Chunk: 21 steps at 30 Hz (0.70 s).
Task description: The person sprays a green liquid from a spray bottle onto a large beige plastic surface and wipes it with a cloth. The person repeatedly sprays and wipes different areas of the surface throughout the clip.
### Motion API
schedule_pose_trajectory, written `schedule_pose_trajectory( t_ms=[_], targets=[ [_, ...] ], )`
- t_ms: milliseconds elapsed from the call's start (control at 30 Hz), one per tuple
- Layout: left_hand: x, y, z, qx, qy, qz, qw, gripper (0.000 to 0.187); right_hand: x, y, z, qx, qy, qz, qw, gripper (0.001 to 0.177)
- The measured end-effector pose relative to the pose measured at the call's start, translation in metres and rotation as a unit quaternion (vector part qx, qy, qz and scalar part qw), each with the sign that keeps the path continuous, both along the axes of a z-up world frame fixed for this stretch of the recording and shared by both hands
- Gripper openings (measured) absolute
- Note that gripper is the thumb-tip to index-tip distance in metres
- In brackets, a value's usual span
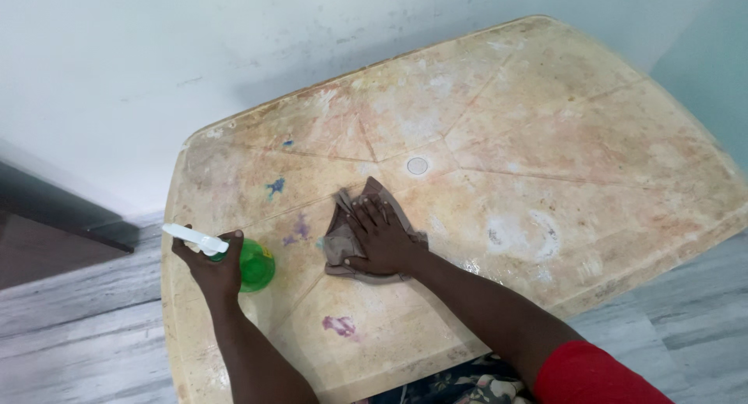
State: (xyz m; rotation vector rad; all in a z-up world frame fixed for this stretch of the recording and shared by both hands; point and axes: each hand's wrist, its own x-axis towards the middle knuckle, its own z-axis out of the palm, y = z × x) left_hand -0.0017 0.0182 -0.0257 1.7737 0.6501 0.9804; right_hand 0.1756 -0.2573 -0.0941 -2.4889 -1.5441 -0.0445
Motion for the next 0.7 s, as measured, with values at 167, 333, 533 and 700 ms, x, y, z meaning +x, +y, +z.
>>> schedule_pose_trajectory(
  t_ms=[167, 333, 533, 700],
  targets=[
    [0.000, 0.005, -0.003, -0.006, 0.028, 0.021, 0.999, 0.091, 0.062, 0.009, -0.018, 0.036, 0.037, 0.007, 0.999, 0.090],
    [0.002, 0.002, -0.005, 0.025, -0.007, 0.011, 1.000, 0.087, 0.165, -0.017, -0.036, 0.045, -0.013, -0.099, 0.994, 0.077],
    [0.005, 0.001, -0.001, 0.010, 0.036, 0.047, 0.998, 0.085, 0.292, -0.151, -0.063, 0.068, -0.134, -0.256, 0.955, 0.069],
    [0.007, 0.007, -0.007, 0.003, 0.009, 0.028, 1.000, 0.085, 0.316, -0.293, -0.038, 0.062, -0.001, -0.407, 0.911, 0.075]
  ],
)
